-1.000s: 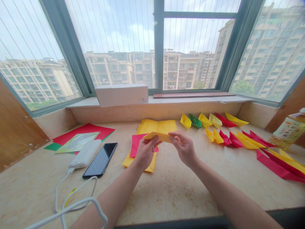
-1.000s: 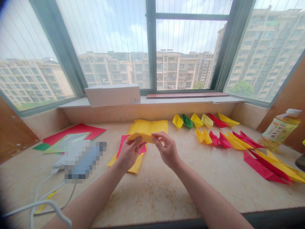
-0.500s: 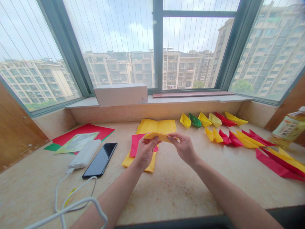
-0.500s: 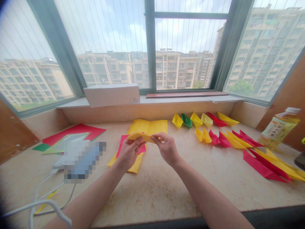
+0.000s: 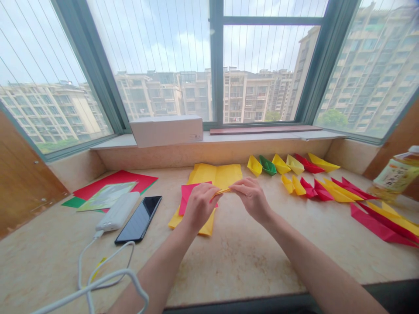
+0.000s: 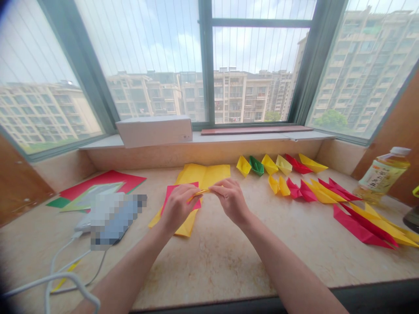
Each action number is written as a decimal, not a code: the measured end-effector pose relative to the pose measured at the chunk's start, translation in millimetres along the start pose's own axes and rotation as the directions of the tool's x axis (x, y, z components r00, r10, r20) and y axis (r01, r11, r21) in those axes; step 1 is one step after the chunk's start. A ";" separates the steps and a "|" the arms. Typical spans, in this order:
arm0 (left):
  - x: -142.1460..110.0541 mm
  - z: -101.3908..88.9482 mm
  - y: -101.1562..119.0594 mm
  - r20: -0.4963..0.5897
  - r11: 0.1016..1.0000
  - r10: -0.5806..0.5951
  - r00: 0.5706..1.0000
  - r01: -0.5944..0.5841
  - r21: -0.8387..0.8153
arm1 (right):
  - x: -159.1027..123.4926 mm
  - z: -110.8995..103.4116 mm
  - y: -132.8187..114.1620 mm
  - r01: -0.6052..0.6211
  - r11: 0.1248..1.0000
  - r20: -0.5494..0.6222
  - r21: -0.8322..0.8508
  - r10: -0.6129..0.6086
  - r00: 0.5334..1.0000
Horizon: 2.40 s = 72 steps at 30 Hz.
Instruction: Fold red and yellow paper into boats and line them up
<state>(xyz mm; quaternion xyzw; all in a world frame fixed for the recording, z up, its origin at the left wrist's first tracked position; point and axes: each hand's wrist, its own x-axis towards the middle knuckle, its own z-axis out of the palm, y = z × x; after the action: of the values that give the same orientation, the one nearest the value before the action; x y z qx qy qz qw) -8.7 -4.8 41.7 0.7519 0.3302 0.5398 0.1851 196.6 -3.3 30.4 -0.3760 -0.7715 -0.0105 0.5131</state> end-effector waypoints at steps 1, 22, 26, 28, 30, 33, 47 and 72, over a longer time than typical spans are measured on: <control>-0.3 -0.2 -1.9 0.048 0.999 0.013 0.999 -0.015 0.037 | -0.4 0.0 -0.1 0.024 0.999 0.035 -0.031 -0.023 0.999; 5.5 -8.3 -25.7 0.329 0.926 -0.028 0.944 -0.100 0.364 | 1.5 15.3 7.3 -0.092 0.991 0.155 -0.092 0.106 0.982; 4.4 -8.1 -28.4 0.253 0.956 -0.092 0.963 0.014 0.294 | -0.9 21.1 9.2 -0.221 0.974 0.129 0.057 0.212 0.969; 2.3 -4.9 -29.8 0.222 0.964 -0.138 0.965 0.080 0.254 | -1.9 23.4 13.4 -0.294 0.951 0.150 0.097 0.278 0.949; 0.4 -1.0 -31.2 0.198 0.969 -0.188 0.962 0.149 0.197 | -2.2 24.2 18.6 -0.319 0.943 0.142 0.091 0.305 0.942; -1.0 2.8 -34.0 0.162 0.961 -0.267 0.950 0.251 0.116 | -2.6 24.6 27.8 -0.359 0.921 0.121 0.150 0.343 0.931; 0.2 -1.6 -41.0 0.233 0.949 -0.160 0.959 0.084 0.303 | -2.1 15.6 26.1 -0.204 0.979 0.156 -0.013 0.204 0.967; 6.7 -5.4 -40.0 0.096 0.905 -0.137 0.986 0.085 0.417 | -1.9 20.9 23.8 -0.528 0.725 0.334 0.443 0.413 0.847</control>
<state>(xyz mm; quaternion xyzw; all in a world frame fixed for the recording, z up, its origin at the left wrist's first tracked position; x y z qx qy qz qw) -24.3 28.1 22.8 0.7859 0.4666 0.3992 0.0731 194.7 21.1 10.2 -0.4064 -0.6733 0.3693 0.4950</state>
